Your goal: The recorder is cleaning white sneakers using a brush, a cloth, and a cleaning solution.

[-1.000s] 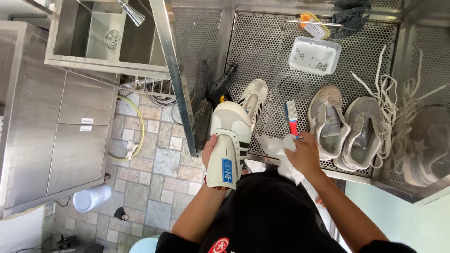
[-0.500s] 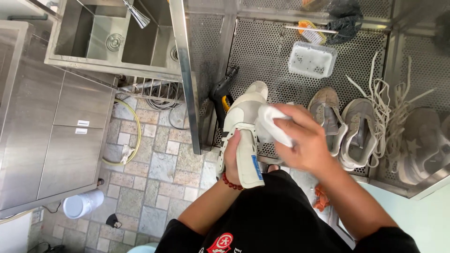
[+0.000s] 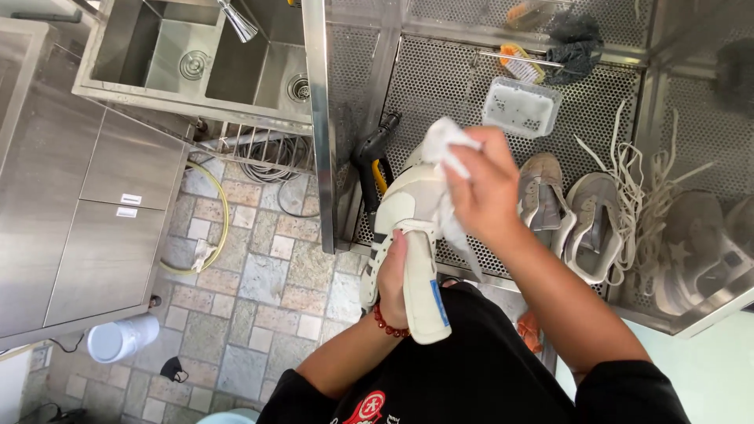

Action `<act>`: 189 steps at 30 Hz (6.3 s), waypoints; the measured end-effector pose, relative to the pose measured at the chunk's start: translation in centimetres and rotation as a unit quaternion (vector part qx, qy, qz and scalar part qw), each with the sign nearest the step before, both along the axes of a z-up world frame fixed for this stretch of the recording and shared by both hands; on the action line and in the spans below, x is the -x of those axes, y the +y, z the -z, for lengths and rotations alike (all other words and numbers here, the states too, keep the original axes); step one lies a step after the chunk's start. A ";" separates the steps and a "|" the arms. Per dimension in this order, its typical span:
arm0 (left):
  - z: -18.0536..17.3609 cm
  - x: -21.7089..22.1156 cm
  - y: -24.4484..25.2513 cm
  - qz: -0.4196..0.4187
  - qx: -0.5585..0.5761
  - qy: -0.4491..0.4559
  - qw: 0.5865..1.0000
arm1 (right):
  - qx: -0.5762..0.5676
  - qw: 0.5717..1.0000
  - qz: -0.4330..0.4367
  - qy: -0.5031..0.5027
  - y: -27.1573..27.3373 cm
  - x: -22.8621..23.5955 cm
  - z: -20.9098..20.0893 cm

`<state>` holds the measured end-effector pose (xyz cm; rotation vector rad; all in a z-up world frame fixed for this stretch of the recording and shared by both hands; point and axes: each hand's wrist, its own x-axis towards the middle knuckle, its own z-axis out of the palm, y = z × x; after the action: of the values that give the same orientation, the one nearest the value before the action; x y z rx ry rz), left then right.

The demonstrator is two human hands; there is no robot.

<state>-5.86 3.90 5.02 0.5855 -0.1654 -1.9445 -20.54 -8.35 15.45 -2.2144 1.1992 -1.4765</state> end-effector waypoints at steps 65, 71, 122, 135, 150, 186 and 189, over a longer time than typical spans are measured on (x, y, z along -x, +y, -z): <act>-4.6 -0.9 0.3 -0.149 0.078 -0.125 0.978 | -0.067 0.987 -0.116 0.088 0.9 4.3 -3.3; -8.5 0.1 -2.5 -0.119 -0.033 -0.059 0.991 | -0.191 0.954 -0.231 -0.022 1.0 4.4 -4.9; -4.9 -0.9 0.4 -0.075 0.077 -0.187 0.976 | 0.234 0.963 -0.133 -0.005 4.2 -0.8 -0.2; -7.8 -2.9 -0.7 -0.123 0.440 -0.582 0.673 | 0.108 0.985 -0.130 -0.037 3.2 5.1 -5.6; 14.2 -6.9 8.0 0.065 0.149 -0.270 0.949 | 0.061 0.969 -0.208 -0.114 4.3 1.8 -1.1; -3.2 -3.6 1.4 -0.047 -0.038 0.007 0.998 | 0.065 0.989 -0.062 -0.114 5.2 0.3 -1.5; -8.9 -2.2 -1.2 -0.026 -0.114 0.042 0.992 | 0.066 0.989 -0.002 -0.132 6.0 0.0 -0.1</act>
<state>-3.63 2.69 13.94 0.6477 0.1257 -1.9476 -20.54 -2.34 15.57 -2.0156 1.0397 -1.8266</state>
